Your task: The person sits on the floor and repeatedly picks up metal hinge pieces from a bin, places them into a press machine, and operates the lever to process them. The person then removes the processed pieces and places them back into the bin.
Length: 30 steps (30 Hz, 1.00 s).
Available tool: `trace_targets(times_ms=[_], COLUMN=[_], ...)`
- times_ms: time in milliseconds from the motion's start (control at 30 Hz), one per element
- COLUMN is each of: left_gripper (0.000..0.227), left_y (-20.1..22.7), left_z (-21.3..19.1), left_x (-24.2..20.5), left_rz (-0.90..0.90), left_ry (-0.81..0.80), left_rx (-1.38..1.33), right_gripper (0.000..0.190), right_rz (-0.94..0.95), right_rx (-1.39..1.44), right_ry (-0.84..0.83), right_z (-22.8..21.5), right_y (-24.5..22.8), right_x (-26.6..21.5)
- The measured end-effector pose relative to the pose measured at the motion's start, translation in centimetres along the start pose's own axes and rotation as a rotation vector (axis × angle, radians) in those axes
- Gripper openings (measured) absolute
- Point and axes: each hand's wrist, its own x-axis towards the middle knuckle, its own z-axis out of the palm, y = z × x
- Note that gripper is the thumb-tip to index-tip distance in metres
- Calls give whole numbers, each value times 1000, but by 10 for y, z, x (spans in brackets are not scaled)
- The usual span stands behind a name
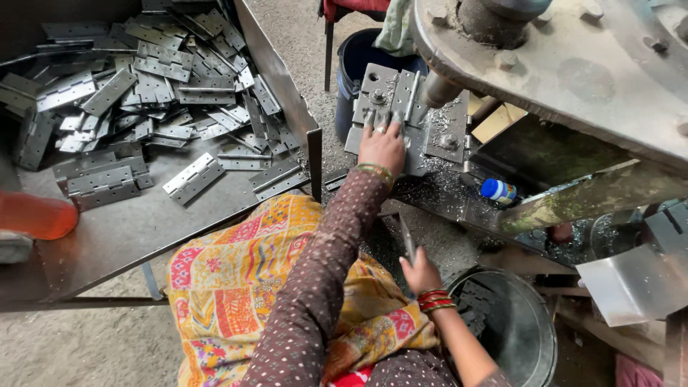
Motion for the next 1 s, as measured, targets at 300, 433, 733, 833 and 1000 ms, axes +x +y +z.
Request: trace_targets(times_ms=[300, 433, 733, 833, 1000], left_gripper=[48, 56, 48, 58, 51], left_y=[23, 53, 39, -19, -169], left_z=[-30, -65, -46, -38, -23], left_x=[-150, -173, -176, -167, -167], left_rz=[-56, -12, -81, -295, -533], left_ry=[365, 391, 354, 578, 347], left_rx=[-452, -618, -371, -312, 10], right_gripper=[67, 46, 52, 50, 69], right_rz=[-329, -277, -541, -579, -419], right_rx=[-273, -463, -284, -296, -422], right_ry=[184, 126, 111, 225, 228], right_z=[-126, -133, -140, -152, -136], right_y=[-104, -132, -154, -155, -125], right_x=[-42, -54, -72, -66, -44])
